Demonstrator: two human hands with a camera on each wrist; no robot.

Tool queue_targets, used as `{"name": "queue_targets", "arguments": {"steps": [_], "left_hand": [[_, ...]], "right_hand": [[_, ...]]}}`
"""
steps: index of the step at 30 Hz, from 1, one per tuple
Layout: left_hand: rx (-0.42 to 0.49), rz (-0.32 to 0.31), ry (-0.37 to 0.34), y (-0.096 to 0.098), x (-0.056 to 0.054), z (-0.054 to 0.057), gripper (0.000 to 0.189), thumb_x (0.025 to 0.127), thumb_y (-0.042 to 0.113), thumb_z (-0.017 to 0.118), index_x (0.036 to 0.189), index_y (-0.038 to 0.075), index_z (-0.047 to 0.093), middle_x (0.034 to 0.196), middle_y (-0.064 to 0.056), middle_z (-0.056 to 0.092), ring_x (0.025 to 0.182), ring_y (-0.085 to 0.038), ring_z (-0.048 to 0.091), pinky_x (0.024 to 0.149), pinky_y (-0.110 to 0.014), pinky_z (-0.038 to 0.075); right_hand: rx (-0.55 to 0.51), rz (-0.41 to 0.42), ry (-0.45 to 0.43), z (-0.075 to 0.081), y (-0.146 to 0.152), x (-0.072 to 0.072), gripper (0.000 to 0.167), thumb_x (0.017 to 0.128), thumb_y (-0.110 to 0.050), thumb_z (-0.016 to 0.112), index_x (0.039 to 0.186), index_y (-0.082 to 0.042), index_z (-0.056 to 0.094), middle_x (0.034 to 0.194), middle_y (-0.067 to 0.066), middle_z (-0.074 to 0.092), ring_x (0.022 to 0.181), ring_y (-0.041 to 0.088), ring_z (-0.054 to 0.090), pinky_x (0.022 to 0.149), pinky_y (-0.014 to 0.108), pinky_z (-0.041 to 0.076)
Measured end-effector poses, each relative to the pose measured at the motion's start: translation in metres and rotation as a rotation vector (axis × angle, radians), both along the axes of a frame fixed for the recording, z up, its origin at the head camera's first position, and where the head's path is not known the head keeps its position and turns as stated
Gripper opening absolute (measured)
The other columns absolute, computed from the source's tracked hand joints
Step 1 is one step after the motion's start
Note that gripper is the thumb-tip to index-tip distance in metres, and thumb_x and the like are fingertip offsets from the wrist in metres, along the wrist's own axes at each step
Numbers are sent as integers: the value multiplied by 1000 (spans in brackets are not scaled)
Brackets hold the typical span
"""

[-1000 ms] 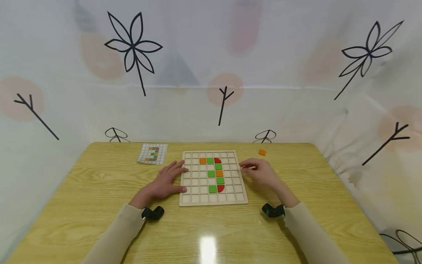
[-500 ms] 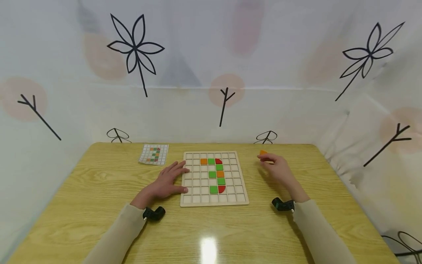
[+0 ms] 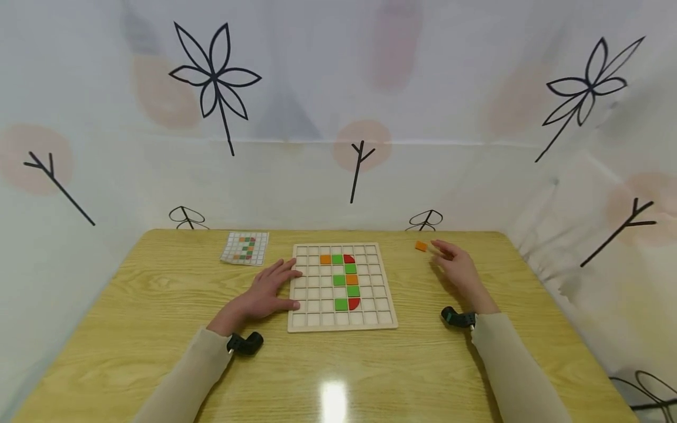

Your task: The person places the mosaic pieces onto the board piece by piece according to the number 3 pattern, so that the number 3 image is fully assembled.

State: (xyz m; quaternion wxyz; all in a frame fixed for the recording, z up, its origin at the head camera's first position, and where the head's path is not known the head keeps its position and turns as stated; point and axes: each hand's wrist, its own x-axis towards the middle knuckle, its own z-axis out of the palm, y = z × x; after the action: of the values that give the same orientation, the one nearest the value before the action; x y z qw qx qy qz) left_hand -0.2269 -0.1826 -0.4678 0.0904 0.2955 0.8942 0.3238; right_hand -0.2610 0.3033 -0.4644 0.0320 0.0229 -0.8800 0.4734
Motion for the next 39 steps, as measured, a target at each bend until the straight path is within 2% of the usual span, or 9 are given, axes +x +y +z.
{"name": "queue_targets", "arguments": {"steps": [1, 3, 7, 12, 17, 22, 29, 34, 39], "left_hand": [[0, 4, -1, 0, 0, 0, 67, 91, 44, 71, 147, 15, 47, 166, -7, 16, 151, -35, 2, 112, -66, 5], [-1, 10, 2, -1, 0, 0, 67, 91, 44, 71, 147, 15, 47, 166, -7, 16, 151, -35, 3, 112, -66, 5], [-12, 7, 7, 0, -1, -2, 67, 91, 45, 70, 147, 15, 47, 166, -7, 16, 151, -35, 3, 112, -66, 5], [-11, 7, 5, 1, -1, 0, 67, 91, 44, 71, 147, 15, 47, 166, -7, 16, 151, -35, 3, 113, -66, 5], [-6, 7, 9, 0, 0, 1, 67, 91, 43, 72, 147, 14, 47, 165, -8, 17, 151, -36, 4, 112, -67, 5], [-1, 2, 4, 1, 1, 1, 68, 91, 43, 71, 147, 13, 47, 165, -8, 17, 151, -36, 4, 112, -66, 5], [5, 4, 2, 1, 1, 3, 66, 91, 40, 72, 146, 14, 48, 165, -8, 17, 151, -37, 4, 112, -67, 5], [6, -1, 4, 1, 1, 3, 65, 91, 39, 72, 146, 13, 48, 165, -9, 18, 151, -37, 4, 112, -67, 5], [9, -3, 8, 1, 1, 3, 66, 91, 39, 73, 146, 12, 48, 165, -11, 18, 151, -38, 5, 111, -68, 6]], "right_hand": [[9, 11, -7, 0, 1, -1, 50, 102, -11, 57, 149, -1, 44, 157, 21, 34, 141, 41, 34, 107, 50, 38], [27, 36, -27, 0, 0, -3, 53, 102, -14, 57, 151, -4, 41, 159, 19, 29, 140, 41, 34, 106, 54, 36], [41, 84, -60, 0, -1, -5, 55, 103, -16, 56, 153, -4, 37, 161, 19, 24, 141, 43, 32, 107, 55, 35], [43, 105, -70, 0, -2, -8, 55, 103, -17, 56, 153, -3, 37, 162, 17, 25, 143, 42, 29, 112, 54, 30], [85, 91, -43, -3, -5, -9, 50, 102, -16, 58, 148, 0, 44, 156, 20, 34, 140, 43, 34, 111, 54, 32], [164, 82, 20, -6, -8, -10, 44, 101, -14, 60, 140, 6, 52, 149, 24, 43, 138, 44, 36, 108, 57, 35], [211, 126, 83, -6, -9, -10, 49, 98, -11, 63, 142, 7, 50, 151, 24, 41, 141, 45, 32, 111, 59, 28], [213, 180, 108, -7, -9, -10, 46, 97, -9, 64, 138, 10, 52, 151, 24, 41, 138, 46, 34, 109, 60, 30], [156, 154, 88, -8, -9, -10, 37, 96, -6, 65, 130, 9, 60, 144, 24, 49, 135, 45, 40, 108, 58, 34]]}}
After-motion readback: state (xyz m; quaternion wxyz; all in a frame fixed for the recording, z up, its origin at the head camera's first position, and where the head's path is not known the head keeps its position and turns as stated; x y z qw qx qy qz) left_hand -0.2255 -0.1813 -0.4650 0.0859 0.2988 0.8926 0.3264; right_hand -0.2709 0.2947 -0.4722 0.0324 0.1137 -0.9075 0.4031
